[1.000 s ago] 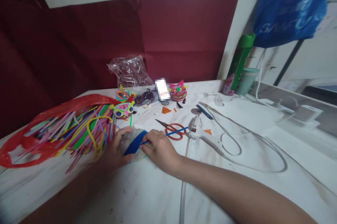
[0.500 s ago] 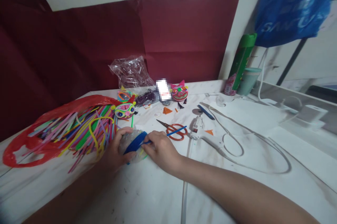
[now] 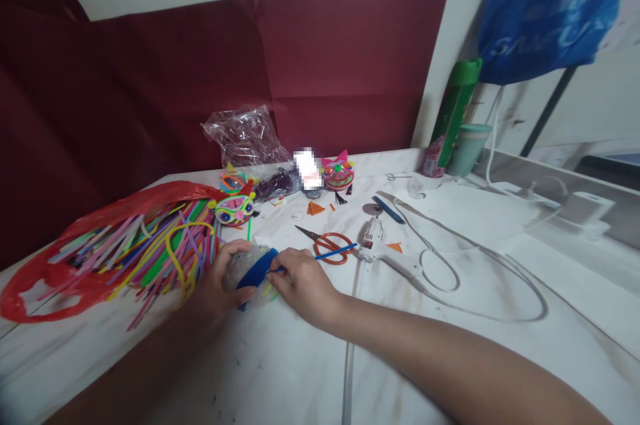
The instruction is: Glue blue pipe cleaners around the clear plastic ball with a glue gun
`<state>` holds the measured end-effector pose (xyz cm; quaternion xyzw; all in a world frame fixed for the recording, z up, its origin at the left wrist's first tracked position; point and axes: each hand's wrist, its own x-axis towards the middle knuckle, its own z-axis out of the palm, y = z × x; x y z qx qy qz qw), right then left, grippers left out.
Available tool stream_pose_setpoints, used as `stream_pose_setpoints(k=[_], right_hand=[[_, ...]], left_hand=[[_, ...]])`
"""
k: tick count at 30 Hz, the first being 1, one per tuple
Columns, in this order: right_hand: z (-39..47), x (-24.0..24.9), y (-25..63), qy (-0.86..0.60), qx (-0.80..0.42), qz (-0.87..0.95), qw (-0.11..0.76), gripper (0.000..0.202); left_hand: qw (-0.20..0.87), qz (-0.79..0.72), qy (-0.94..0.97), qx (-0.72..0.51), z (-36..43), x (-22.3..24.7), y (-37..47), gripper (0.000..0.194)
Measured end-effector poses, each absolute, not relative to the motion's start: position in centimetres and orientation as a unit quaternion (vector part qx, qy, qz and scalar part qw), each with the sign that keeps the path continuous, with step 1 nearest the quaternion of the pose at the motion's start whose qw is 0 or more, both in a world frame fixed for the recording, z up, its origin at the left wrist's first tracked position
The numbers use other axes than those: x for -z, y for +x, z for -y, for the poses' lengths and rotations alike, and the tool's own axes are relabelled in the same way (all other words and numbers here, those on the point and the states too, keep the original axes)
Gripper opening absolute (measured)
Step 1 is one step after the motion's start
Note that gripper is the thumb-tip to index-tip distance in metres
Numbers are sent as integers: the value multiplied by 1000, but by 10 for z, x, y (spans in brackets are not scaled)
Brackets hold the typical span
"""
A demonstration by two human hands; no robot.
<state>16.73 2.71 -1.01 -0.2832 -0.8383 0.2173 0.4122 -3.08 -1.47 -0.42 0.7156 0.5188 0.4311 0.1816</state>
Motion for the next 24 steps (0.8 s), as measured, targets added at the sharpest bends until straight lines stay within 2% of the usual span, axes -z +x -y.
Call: stream_pose_setpoints(k=[8, 24], right_hand=[[-21, 9, 167, -283, -214, 837, 418, 12], [-28, 12, 167, -280, -252, 821, 430, 10]], left_hand=[[198, -594, 678, -384, 21, -5, -28, 60], [188, -553, 705, -403, 17, 0, -38, 63]])
